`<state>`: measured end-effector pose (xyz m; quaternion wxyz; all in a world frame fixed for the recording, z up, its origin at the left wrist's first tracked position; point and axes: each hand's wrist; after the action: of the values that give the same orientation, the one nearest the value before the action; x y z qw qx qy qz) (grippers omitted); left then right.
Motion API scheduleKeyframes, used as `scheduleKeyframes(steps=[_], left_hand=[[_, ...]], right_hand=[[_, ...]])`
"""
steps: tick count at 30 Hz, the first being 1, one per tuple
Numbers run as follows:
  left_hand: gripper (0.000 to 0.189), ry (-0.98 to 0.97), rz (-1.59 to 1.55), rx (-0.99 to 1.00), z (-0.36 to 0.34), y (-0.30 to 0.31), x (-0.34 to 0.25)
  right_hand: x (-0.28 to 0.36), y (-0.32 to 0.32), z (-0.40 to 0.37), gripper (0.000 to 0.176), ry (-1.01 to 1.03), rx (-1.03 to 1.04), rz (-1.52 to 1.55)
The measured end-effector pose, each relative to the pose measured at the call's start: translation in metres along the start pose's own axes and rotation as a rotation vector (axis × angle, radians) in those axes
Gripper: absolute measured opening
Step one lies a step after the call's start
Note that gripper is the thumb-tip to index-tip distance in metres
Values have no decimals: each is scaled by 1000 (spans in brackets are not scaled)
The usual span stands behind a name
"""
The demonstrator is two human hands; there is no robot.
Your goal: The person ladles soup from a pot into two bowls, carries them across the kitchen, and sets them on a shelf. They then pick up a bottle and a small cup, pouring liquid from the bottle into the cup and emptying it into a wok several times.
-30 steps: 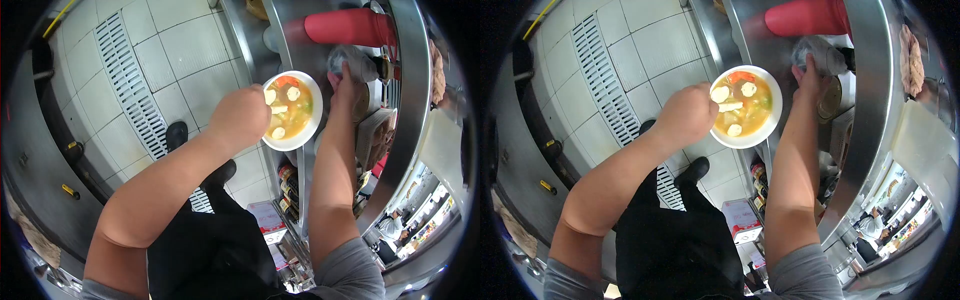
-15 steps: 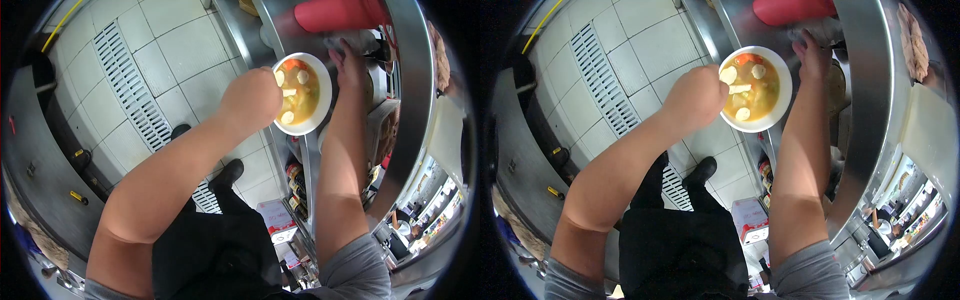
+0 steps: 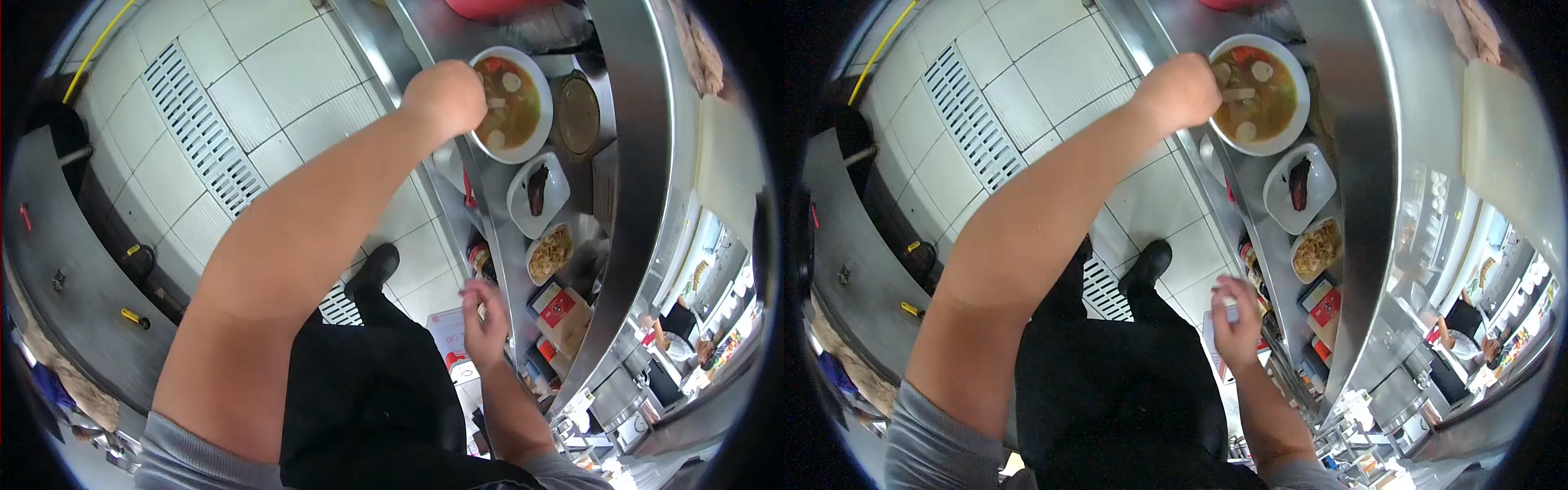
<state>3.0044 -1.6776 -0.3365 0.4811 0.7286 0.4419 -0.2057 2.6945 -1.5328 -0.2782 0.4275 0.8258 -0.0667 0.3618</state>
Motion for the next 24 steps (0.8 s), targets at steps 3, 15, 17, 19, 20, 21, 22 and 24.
scheduleKeyframes(steps=[3, 15, 17, 19, 20, 21, 22, 24], left_hand=[[24, -7, 32, 7, 16, -7, 2], [23, -79, 532, 81, 63, -24, -10], [22, -1, 306, 213, 66, -21, -13], [22, -45, 373, 191, 86, -26, -4], [23, -93, 428, 174, 96, -33, 2], [23, -140, 483, 162, 94, -39, 2], [23, -137, 492, 172, 68, -37, -8], [25, 114, -871, 23, 0, -34, -21]], right_hand=[[3, 7, -42, 34, -93, 234, -42], [-41, 35, -130, 36, -152, 217, -41], [-47, 35, -145, 35, -173, 199, 26], [-52, 36, -155, 35, -167, 183, 77], [-57, 38, -161, 35, -138, 186, 45], [-62, 40, -169, 35, -113, 189, 14], [-66, 41, -177, 34, -158, 188, 34], [-78, 47, -192, 29, -220, 226, -12]])
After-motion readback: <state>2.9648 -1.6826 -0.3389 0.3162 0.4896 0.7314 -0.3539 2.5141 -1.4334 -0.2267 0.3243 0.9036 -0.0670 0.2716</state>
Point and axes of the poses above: each hand's wrist, its own z-axis towards the middle knuckle, its own y-axis out of the back of the hand, x = y × z, and after that the axes turned 10 degrees about x, right-handed
